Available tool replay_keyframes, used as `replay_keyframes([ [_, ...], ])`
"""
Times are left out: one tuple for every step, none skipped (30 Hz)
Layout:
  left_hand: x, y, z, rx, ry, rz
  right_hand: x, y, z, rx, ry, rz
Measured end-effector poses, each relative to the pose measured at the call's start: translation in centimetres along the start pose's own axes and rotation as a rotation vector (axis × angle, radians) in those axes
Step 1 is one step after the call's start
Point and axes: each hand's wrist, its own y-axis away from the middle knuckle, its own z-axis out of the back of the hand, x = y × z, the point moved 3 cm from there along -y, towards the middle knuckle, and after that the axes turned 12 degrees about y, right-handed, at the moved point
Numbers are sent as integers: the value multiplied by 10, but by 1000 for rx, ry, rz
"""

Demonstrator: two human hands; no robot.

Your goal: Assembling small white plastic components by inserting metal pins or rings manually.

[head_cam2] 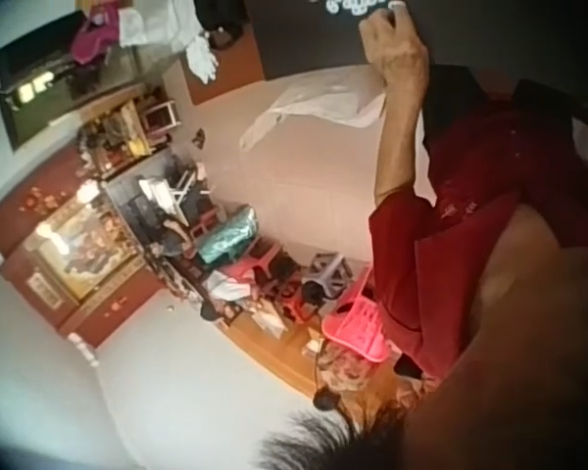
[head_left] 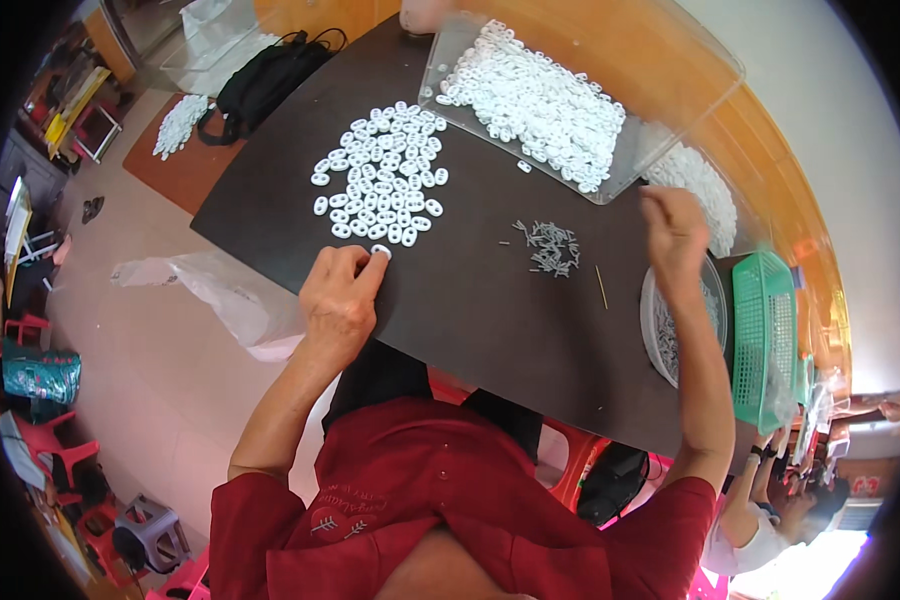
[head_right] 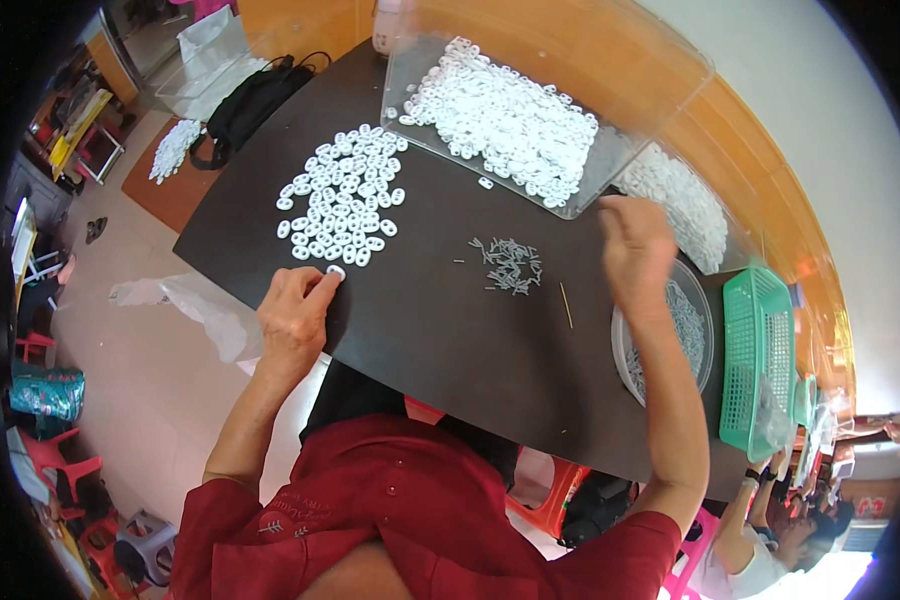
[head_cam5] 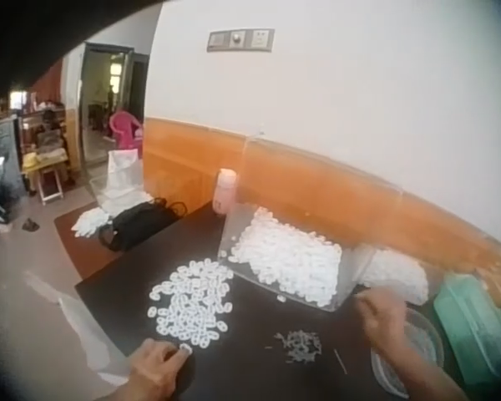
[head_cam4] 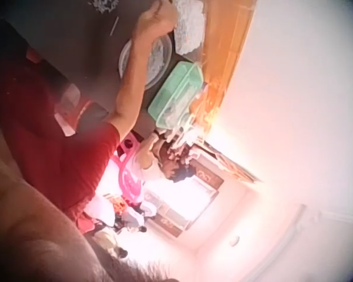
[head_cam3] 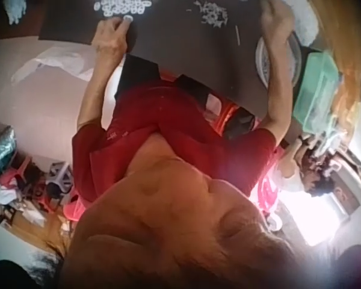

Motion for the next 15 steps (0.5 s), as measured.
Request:
replay_keyframes([
  [-4,-4,-4,25,18,-14,12,3,-7,48,-24,19],
  [-7,-6,-7,50,31,-25,24,4,-15,95,-53,39],
  [-9,-6,-9,73,30,-21,37,3,-26,129,-85,53],
  [-11,-6,-10,71,24,-13,47,1,-39,164,-127,77],
  [-13,-7,-11,48,46,-11,52,-1,-51,162,-133,83],
  [-15,-8,-11,25,62,-5,55,-3,-67,208,-144,48],
  [-19,-9,-12,5,89,-14,63,-5,-83,253,-173,21],
  [-22,-9,-13,-14,110,-20,68,-7,-95,250,-209,42],
  [-27,-12,-15,-22,143,-35,65,-9,-103,237,-69,97],
  [-31,-15,-18,-30,176,-50,63,-10,-113,218,71,151],
  [-33,-15,-19,-32,201,-37,61,-10,-124,206,109,193],
  [-36,-16,-20,-36,236,-29,58,-10,-129,192,157,231],
  [-38,-16,-21,-60,247,-30,58,-11,-131,160,167,264],
  [-39,-15,-22,-82,259,-28,60,-11,-132,131,176,296],
  [-38,-14,-22,-87,232,-13,63,-13,-135,126,149,313],
])
